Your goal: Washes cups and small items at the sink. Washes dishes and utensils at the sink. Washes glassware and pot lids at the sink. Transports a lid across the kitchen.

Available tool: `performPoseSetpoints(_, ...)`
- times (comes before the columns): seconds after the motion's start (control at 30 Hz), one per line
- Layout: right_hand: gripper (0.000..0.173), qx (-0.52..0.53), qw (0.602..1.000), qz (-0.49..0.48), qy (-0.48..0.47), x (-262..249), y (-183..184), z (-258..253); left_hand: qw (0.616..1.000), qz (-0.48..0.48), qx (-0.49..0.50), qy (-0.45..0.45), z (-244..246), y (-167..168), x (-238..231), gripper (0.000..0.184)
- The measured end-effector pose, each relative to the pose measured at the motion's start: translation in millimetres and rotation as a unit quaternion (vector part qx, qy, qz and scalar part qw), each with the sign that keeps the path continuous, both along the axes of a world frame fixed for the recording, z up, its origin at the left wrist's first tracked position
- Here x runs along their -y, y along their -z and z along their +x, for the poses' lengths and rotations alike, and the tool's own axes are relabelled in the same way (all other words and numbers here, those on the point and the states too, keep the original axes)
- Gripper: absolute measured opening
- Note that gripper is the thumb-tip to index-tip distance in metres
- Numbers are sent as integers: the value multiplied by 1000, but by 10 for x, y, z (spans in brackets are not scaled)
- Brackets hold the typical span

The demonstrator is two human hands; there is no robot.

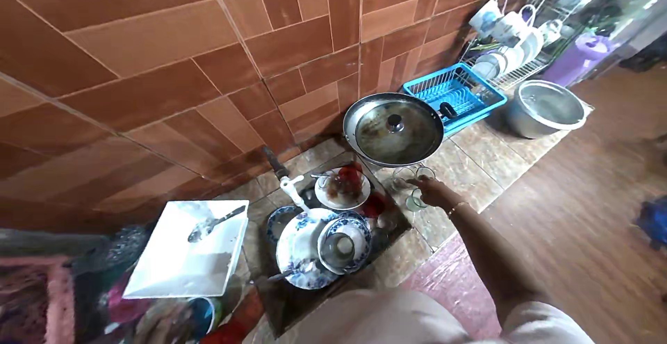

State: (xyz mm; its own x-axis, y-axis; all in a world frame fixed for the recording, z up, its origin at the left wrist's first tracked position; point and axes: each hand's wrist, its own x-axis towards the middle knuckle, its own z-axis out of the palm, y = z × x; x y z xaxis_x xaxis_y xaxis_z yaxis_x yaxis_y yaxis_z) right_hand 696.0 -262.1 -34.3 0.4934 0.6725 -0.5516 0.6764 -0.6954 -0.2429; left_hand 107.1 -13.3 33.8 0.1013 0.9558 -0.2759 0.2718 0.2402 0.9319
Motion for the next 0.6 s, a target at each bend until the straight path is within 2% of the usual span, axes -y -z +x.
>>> performPoseSetpoints(0.1, 58, -2, 1000, -12, -9, -29, 263, 106, 993, 68, 30, 88, 232, 225, -42, 37)
performPoseSetpoints(0.17, 52, 3, 1000, -9, -3, -41, 359, 143, 995, 53, 29, 73, 571, 230, -2, 37)
performPoseSetpoints(0.33, 42, 28, 999, 12, -35, -33, 416, 129, 995, -55, 59, 55, 1421, 352, -27, 36)
performPoseSetpoints(0.5, 36, 39, 996, 46, -71, -34, 424, 131, 982, -81, 65, 159, 2117, 623, -203, 38)
performPoseSetpoints(0.6, 36, 41, 998, 35, -39, -9, 362, 159, 975, -73, 77, 193, 2387, 735, -296, 34)
